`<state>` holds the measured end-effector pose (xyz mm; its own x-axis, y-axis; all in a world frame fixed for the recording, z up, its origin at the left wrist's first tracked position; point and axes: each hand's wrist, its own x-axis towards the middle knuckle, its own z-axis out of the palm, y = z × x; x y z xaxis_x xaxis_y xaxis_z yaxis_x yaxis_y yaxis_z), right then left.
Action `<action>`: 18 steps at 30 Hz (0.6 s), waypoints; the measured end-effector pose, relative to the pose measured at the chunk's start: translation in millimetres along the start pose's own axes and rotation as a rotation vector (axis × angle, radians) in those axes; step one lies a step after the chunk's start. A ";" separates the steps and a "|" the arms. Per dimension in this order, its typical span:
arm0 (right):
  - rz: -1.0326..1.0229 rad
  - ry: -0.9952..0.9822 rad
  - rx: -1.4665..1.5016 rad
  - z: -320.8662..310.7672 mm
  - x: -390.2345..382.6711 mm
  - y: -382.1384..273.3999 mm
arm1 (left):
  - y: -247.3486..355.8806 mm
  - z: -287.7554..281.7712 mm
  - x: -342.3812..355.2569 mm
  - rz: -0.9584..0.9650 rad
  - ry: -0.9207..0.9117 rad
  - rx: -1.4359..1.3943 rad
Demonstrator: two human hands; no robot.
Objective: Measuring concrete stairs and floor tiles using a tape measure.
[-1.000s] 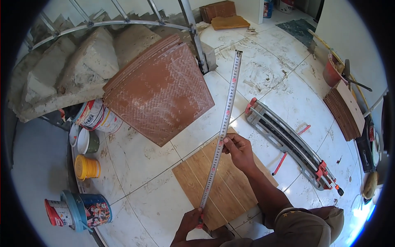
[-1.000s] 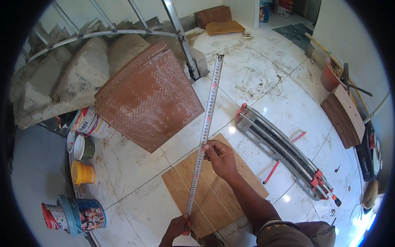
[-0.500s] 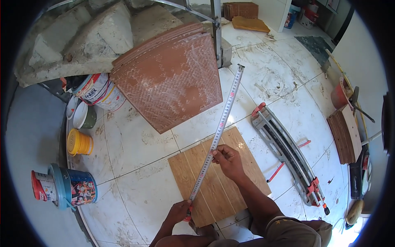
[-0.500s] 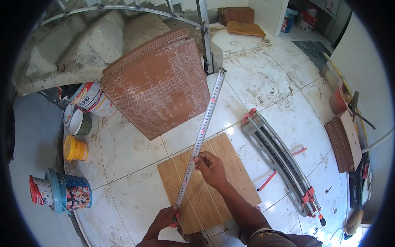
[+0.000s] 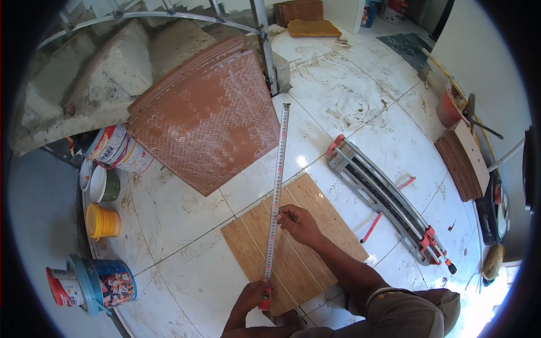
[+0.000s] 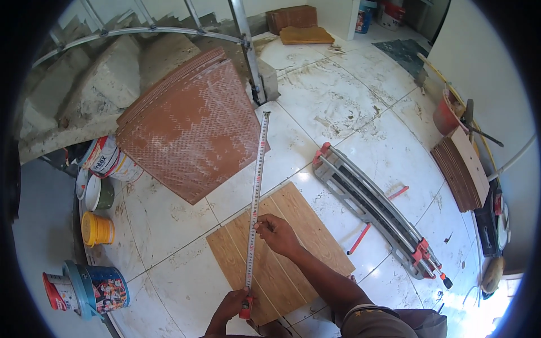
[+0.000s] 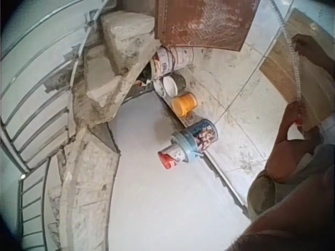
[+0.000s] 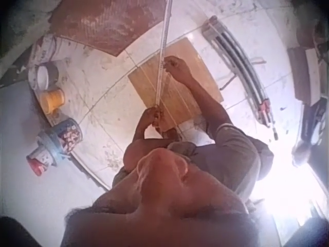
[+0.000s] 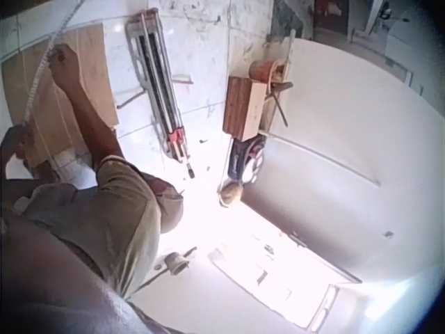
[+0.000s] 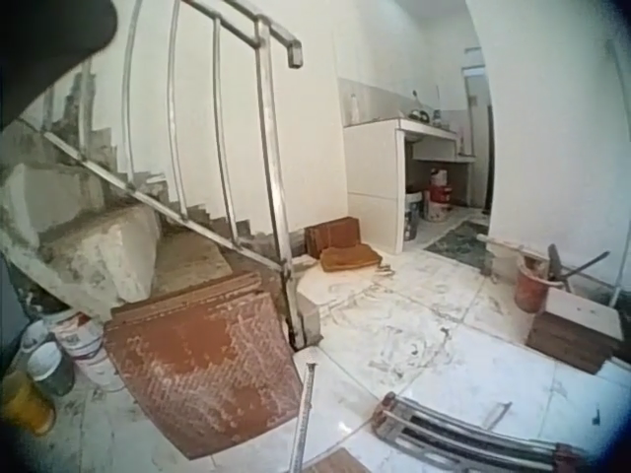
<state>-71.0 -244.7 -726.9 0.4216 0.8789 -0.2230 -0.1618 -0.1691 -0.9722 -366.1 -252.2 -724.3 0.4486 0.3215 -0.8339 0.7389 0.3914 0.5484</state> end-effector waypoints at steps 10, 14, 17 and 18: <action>0.032 0.140 -0.062 -24.3 8.3 12.1 | 7.0 -4.5 -4.2 0.018 -0.042 0.133; 0.056 0.165 -0.039 -23.4 8.5 5.5 | 3.8 -4.3 -1.4 0.011 -0.042 0.141; 0.051 0.173 -0.006 -20.7 7.7 10.9 | 1.8 -3.0 1.6 0.004 -0.034 0.126; 0.036 0.160 0.025 -20.5 8.0 14.4 | 2.9 -2.8 1.5 -0.006 -0.027 0.147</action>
<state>-51.7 -249.3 -744.1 0.5514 0.7898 -0.2684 -0.2010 -0.1865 -0.9617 -364.8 -248.2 -723.8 0.4558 0.2960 -0.8395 0.8062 0.2625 0.5303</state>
